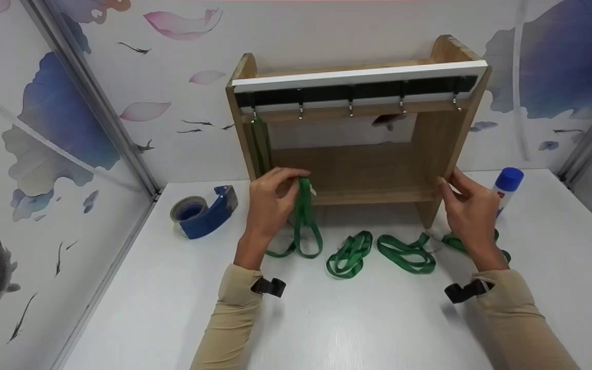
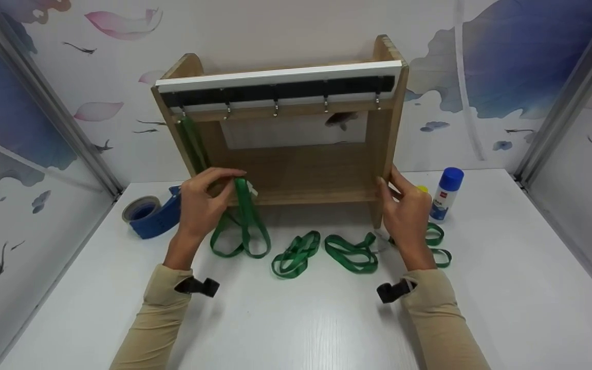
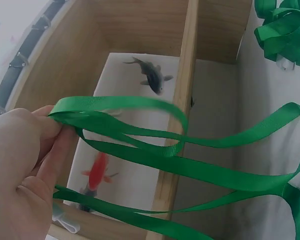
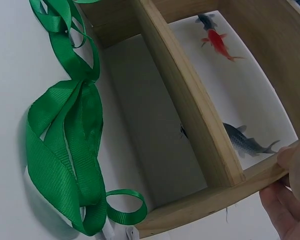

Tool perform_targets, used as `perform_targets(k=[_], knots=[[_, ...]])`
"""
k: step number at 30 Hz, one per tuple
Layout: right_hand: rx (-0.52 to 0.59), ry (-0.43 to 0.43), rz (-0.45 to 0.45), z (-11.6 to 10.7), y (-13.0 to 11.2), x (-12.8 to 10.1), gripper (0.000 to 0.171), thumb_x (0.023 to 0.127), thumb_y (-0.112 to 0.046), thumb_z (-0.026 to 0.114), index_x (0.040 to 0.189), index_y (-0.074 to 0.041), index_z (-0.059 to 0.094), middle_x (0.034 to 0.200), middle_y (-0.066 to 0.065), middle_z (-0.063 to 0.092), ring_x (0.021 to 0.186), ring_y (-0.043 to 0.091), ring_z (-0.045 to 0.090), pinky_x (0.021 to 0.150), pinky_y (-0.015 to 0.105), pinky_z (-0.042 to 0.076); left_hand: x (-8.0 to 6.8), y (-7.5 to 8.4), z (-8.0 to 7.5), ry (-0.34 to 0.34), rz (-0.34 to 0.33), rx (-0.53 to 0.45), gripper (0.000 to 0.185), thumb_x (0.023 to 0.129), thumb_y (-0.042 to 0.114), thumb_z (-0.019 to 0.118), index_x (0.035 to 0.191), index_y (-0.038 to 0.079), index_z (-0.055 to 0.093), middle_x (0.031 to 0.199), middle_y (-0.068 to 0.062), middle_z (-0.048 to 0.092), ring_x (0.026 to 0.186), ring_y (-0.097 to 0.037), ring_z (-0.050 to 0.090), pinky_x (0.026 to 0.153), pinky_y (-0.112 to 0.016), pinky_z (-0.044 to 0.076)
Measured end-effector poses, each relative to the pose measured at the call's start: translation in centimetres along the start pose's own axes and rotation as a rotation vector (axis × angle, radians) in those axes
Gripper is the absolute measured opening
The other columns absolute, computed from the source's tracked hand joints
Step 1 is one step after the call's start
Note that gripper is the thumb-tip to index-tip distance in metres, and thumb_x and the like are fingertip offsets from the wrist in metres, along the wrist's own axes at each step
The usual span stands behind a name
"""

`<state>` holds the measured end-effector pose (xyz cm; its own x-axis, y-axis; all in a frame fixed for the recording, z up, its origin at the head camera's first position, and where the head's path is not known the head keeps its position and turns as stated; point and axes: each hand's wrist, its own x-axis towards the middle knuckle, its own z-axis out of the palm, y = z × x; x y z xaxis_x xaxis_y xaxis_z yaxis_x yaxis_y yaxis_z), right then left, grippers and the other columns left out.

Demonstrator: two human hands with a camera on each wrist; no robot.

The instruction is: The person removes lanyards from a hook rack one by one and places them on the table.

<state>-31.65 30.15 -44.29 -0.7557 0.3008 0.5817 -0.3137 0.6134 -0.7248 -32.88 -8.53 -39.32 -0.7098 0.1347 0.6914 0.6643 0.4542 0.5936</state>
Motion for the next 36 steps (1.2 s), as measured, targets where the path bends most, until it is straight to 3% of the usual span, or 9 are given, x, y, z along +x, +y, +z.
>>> perform_targets(k=[4, 9, 12, 16, 20, 24, 28, 33, 36], knots=[[-0.009, 0.000, 0.007, 0.0, 0.0, 0.0, 0.046, 0.106, -0.027, 0.073, 0.150, -0.025, 0.063, 0.148, 0.006, 0.068, 0.135, 0.031, 0.068, 0.092, 0.019, 0.056, 0.0, -0.1, -0.2, -0.004, -0.010, -0.024, 0.024, 0.106, 0.009, 0.068, 0.119, 0.020, 0.085, 0.112, 0.001, 0.081, 0.103, -0.010, 0.077, 0.093, -0.027, 0.066], [-0.004, 0.000, 0.006, 0.0, 0.0, -0.1, 0.046, 0.106, -0.027, 0.073, 0.150, -0.024, 0.063, 0.147, 0.006, 0.068, 0.134, 0.031, 0.069, 0.091, 0.017, 0.056, 0.0, -0.3, -0.6, -0.008, -0.065, -0.034, 0.025, 0.106, 0.011, 0.066, 0.121, 0.021, 0.085, 0.114, 0.002, 0.081, 0.099, -0.010, 0.077, 0.085, -0.029, 0.067], [0.000, -0.001, 0.003, 0.0, 0.0, -0.1, 0.046, 0.106, -0.026, 0.073, 0.150, -0.024, 0.063, 0.147, 0.006, 0.068, 0.133, 0.032, 0.069, 0.091, 0.015, 0.055, 0.0, -0.4, -0.9, -0.009, -0.089, -0.047, 0.023, 0.105, 0.017, 0.069, 0.121, 0.022, 0.085, 0.117, 0.004, 0.082, 0.105, -0.010, 0.076, 0.091, -0.032, 0.066], [0.001, -0.003, 0.004, 0.0, 0.0, -0.1, 0.046, 0.106, -0.027, 0.073, 0.151, -0.026, 0.062, 0.148, 0.005, 0.067, 0.134, 0.031, 0.069, 0.091, 0.014, 0.055, 0.2, -0.4, -1.3, -0.009, -0.069, -0.077, 0.019, 0.103, 0.024, 0.077, 0.121, 0.022, 0.085, 0.118, 0.006, 0.082, 0.113, -0.010, 0.075, 0.101, -0.033, 0.064], [0.003, 0.002, -0.003, 0.1, 0.0, 0.0, 0.046, 0.106, -0.025, 0.073, 0.151, -0.025, 0.063, 0.146, 0.006, 0.069, 0.133, 0.032, 0.069, 0.090, 0.013, 0.055, 0.4, -0.4, -2.0, -0.025, -0.040, -0.152, 0.019, 0.101, 0.018, 0.079, 0.119, 0.021, 0.085, 0.116, 0.003, 0.083, 0.105, -0.011, 0.078, 0.094, -0.030, 0.066], [0.006, 0.004, -0.005, 0.0, 0.1, 0.1, 0.046, 0.105, -0.024, 0.073, 0.150, -0.024, 0.063, 0.145, 0.007, 0.069, 0.132, 0.032, 0.070, 0.091, 0.015, 0.056, 0.6, -0.2, -3.0, -0.062, -0.031, -0.245, 0.019, 0.103, 0.014, 0.077, 0.120, 0.019, 0.083, 0.117, 0.001, 0.082, 0.102, -0.015, 0.079, 0.089, -0.029, 0.067], [0.008, 0.001, 0.001, -0.1, 0.0, 0.1, 0.046, 0.105, -0.024, 0.073, 0.150, -0.024, 0.063, 0.146, 0.006, 0.069, 0.133, 0.031, 0.070, 0.093, 0.019, 0.057, 0.8, -0.2, -3.9, -0.110, -0.045, -0.301, 0.019, 0.105, 0.014, 0.073, 0.123, 0.015, 0.080, 0.120, -0.001, 0.081, 0.107, -0.017, 0.080, 0.094, -0.032, 0.066], [0.012, -0.011, 0.017, -0.1, 0.0, 0.0, 0.047, 0.105, -0.026, 0.073, 0.151, -0.027, 0.062, 0.148, 0.004, 0.068, 0.135, 0.030, 0.068, 0.095, 0.022, 0.057, 0.6, -0.1, -4.8, -0.148, -0.072, -0.316, 0.020, 0.107, 0.011, 0.069, 0.125, 0.011, 0.077, 0.121, -0.004, 0.079, 0.106, -0.019, 0.081, 0.097, -0.036, 0.066], [0.011, -0.017, 0.024, -0.1, 0.1, -0.1, 0.047, 0.105, -0.028, 0.073, 0.151, -0.028, 0.062, 0.149, 0.003, 0.067, 0.136, 0.029, 0.068, 0.095, 0.023, 0.057, 0.5, -0.1, -5.0, -0.179, -0.093, -0.278, 0.020, 0.107, 0.010, 0.069, 0.125, 0.012, 0.078, 0.121, -0.004, 0.079, 0.106, -0.020, 0.081, 0.097, -0.035, 0.066]])
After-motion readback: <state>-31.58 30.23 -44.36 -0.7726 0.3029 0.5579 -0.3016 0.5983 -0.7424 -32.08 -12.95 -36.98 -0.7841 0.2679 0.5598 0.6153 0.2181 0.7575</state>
